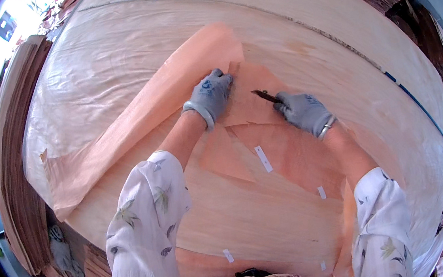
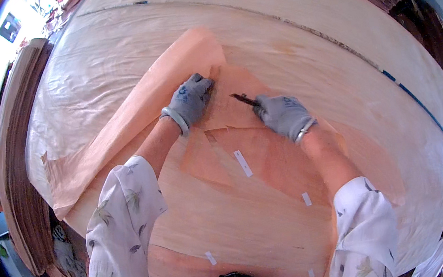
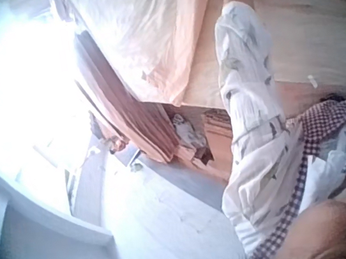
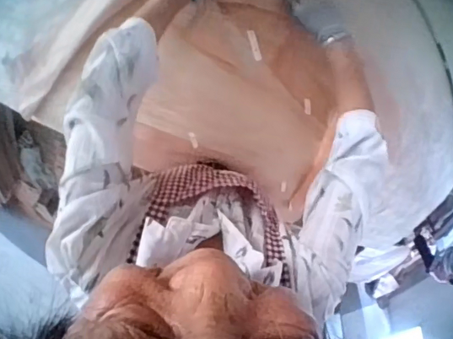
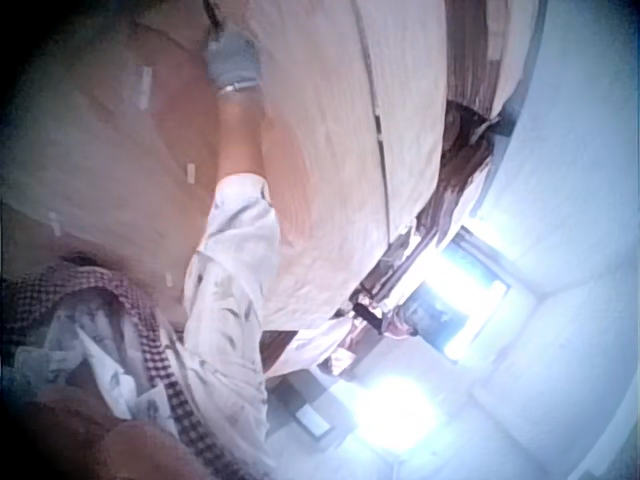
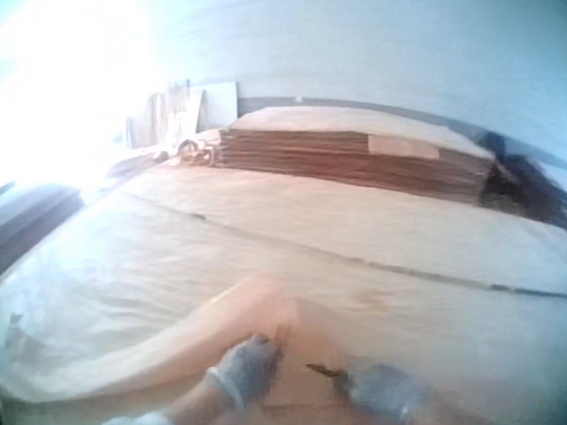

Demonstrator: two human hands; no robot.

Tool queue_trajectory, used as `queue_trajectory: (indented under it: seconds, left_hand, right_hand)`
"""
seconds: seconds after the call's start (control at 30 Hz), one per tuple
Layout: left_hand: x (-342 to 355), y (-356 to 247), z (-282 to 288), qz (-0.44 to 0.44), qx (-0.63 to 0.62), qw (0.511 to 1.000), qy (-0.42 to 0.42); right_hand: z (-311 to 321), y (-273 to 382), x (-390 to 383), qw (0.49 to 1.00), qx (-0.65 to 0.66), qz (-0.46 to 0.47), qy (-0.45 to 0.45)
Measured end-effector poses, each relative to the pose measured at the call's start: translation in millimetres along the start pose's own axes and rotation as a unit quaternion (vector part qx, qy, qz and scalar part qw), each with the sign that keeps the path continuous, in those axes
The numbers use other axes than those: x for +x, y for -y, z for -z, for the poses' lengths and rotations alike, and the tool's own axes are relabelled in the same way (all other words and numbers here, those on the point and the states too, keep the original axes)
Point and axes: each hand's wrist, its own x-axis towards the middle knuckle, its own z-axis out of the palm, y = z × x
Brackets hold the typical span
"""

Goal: The person cuts a large piece of wood veneer using a hand-held cutter, peels away the excess strips, and places the scraps into a bin.

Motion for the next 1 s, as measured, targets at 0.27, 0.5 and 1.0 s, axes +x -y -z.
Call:
queue_trajectory:
  seconds: [0.27,0.5,1.0]
  left_hand:
    - [2.6,8.4,13.1,-0.008,-0.055,0.987,-0.151]
    - [-8.7,-18.3,23.9,0.047,-0.087,0.993,-0.067]
    - [-6.5,-11.5,-7.5,0.086,-0.116,0.988,-0.051]
  right_hand:
    - [-8.4,30.5,27.2,0.982,-0.189,-0.013,0.014]
    - [-5.9,41.1,36.3,0.986,-0.157,-0.037,0.040]
    - [-19.3,46.3,39.2,0.991,-0.128,-0.040,0.007]
